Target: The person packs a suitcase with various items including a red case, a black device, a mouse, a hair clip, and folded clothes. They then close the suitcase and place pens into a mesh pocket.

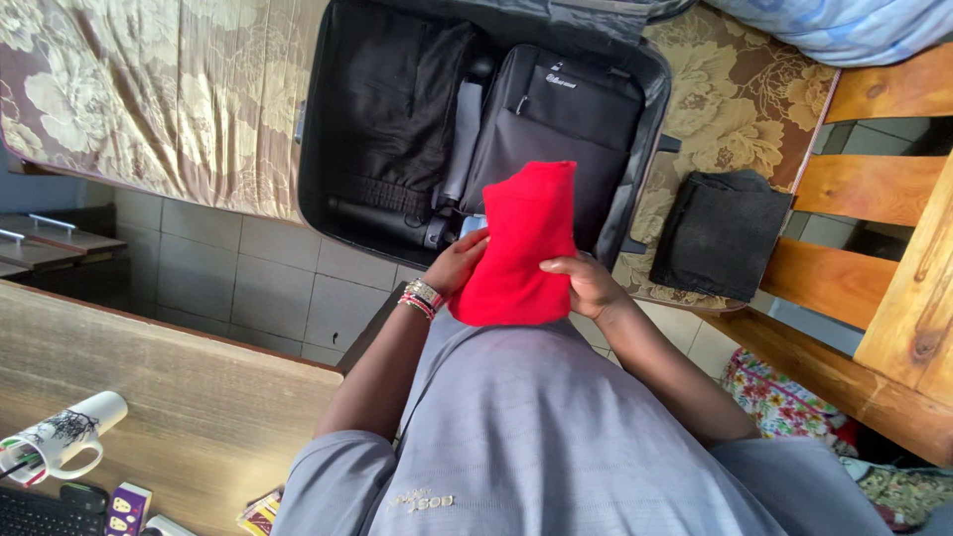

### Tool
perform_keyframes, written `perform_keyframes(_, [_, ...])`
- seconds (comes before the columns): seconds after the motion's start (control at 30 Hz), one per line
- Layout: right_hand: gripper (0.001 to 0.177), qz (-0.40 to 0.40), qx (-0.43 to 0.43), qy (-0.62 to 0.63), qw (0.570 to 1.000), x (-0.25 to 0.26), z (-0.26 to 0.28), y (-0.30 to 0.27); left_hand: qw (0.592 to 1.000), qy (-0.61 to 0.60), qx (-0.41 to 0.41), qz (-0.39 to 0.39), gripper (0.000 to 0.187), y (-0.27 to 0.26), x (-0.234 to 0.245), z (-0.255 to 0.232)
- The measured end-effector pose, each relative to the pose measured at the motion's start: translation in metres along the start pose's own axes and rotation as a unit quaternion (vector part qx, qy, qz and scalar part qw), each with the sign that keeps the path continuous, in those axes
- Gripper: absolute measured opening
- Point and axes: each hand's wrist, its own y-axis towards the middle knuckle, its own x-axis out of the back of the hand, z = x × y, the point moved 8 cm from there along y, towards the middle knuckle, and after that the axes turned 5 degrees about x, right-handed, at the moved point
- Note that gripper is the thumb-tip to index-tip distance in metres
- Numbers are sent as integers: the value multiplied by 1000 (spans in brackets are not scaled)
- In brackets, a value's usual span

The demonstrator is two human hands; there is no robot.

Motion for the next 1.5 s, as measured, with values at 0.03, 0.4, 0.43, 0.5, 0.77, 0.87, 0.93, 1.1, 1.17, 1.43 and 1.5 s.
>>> perform_keyframes(0.03, [52, 4, -14, 1, 1000, -8, -4, 4, 1000, -1, -23, 18, 53, -1, -1, 2])
perform_keyframes(0.4, [50, -123, -18, -77, 989, -52, -20, 57, 890, -431, -48, 143, 91, -8, 8, -66])
perform_keyframes(0.43, [53, -132, 7, -121, 984, -51, -21, 63, 892, -429, -47, 134, 94, -9, 14, -71])
perform_keyframes(0.5, [58, -150, 56, -206, 965, -46, -25, 71, 899, -418, -48, 121, 93, -13, 26, -74])
perform_keyframes(0.77, [69, -134, 64, -257, 955, -17, -43, 89, 934, -348, 69, 50, 57, -6, 77, -36])
perform_keyframes(0.87, [61, -94, 28, -109, 989, -10, -37, 111, 940, -304, 141, 63, 50, 6, 76, -33])
perform_keyframes(0.93, [53, -102, 20, -22, 994, -4, -30, 125, 953, -253, 155, 66, 46, 20, 71, -39])
perform_keyframes(1.1, [40, -138, 118, 67, 981, 4, 29, 174, 993, -89, 51, 53, 50, 61, 80, -98])
perform_keyframes(1.17, [37, -111, 157, 72, 979, 6, 58, 196, 998, -36, -35, 38, 54, 77, 88, -123])
perform_keyframes(1.43, [48, -195, 185, -27, 963, 91, 110, 304, 905, 242, -3, -350, 64, 138, 166, -105])
perform_keyframes(1.5, [59, -250, 164, -70, 952, 113, 103, 315, 898, 231, -14, -374, 57, 140, 168, -93])
